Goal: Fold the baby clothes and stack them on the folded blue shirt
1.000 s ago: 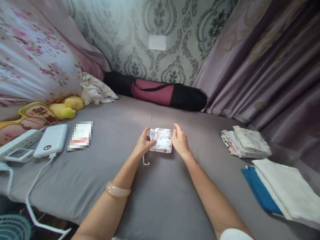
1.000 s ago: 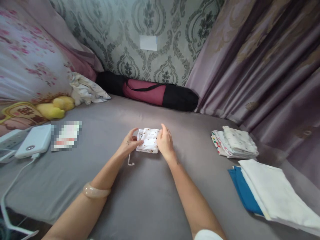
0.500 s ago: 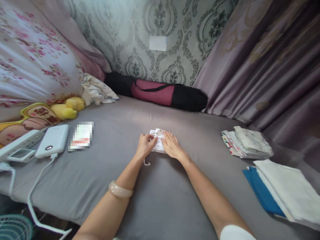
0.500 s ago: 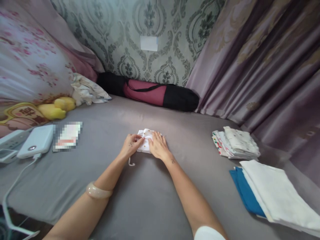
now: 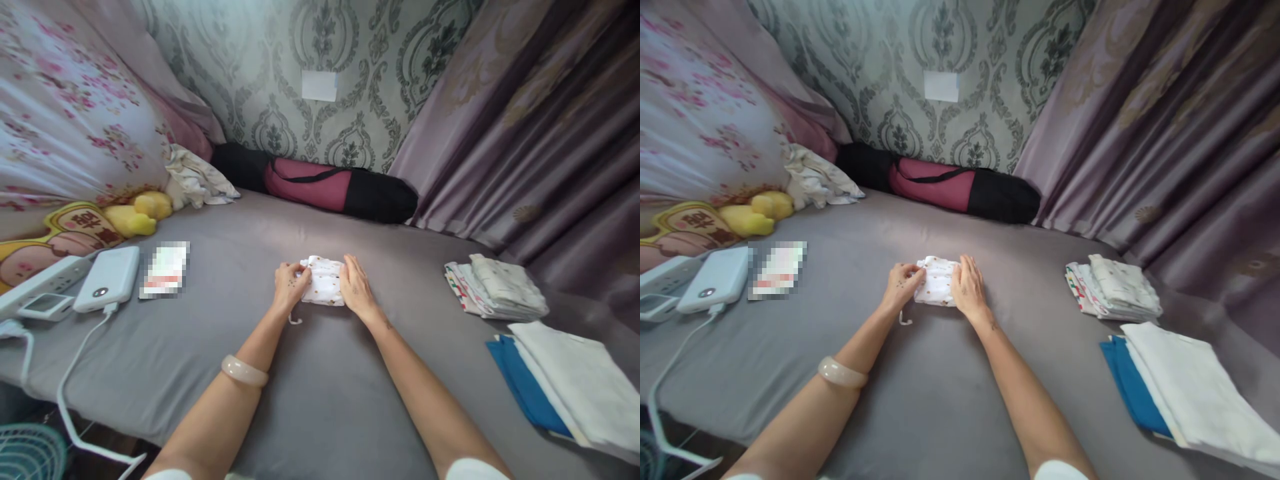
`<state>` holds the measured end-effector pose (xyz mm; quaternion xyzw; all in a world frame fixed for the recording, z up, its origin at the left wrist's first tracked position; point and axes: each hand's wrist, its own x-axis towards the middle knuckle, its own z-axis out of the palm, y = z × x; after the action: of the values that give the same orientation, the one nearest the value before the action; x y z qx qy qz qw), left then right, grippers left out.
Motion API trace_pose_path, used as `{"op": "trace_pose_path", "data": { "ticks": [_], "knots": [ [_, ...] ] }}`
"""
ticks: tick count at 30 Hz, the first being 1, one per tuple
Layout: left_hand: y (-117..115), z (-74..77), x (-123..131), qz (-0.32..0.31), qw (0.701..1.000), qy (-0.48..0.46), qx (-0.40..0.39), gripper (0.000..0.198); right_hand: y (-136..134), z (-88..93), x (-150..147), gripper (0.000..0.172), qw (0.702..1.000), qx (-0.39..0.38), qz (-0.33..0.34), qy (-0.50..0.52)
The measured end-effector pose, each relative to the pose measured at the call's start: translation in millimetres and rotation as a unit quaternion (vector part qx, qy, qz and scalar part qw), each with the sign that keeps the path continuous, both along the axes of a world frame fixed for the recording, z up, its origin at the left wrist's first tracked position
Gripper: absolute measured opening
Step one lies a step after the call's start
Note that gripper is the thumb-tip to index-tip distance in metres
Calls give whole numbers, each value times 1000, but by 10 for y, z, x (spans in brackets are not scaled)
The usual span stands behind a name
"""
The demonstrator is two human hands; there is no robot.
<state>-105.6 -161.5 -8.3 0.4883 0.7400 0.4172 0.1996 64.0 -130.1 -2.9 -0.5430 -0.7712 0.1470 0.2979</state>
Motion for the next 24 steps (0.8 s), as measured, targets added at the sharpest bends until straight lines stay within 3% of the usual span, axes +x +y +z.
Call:
{"op": "trace_pose_path", "data": {
  "ticks": [5, 9, 12, 18, 22, 24],
  "knots": [
    [-31, 30, -19, -27, 997, -50, -45, 22, -96, 72, -106, 55, 997, 9, 49, -66],
    [-47, 38, -24, -25, 997, -61, -50, 19, -177, 165, -245, 54, 987, 30, 96, -127],
    [-39, -3, -27, -30, 997, -59, -41, 15, -225, 136, -363, 54, 979, 29, 118, -162],
    [-4, -112, -73, 20, 999, -26, 25, 21, -231, 2, -462, 54, 970, -26, 115, -213],
    [4, -130, -126, 49, 997, -42, 49, 20, -235, 99, -469, 54, 968, -39, 113, -222],
    [1, -131, -145, 63, 995, -47, 64, 20, -267, 149, -508, 54, 970, -8, 109, -216]
  ]
}}
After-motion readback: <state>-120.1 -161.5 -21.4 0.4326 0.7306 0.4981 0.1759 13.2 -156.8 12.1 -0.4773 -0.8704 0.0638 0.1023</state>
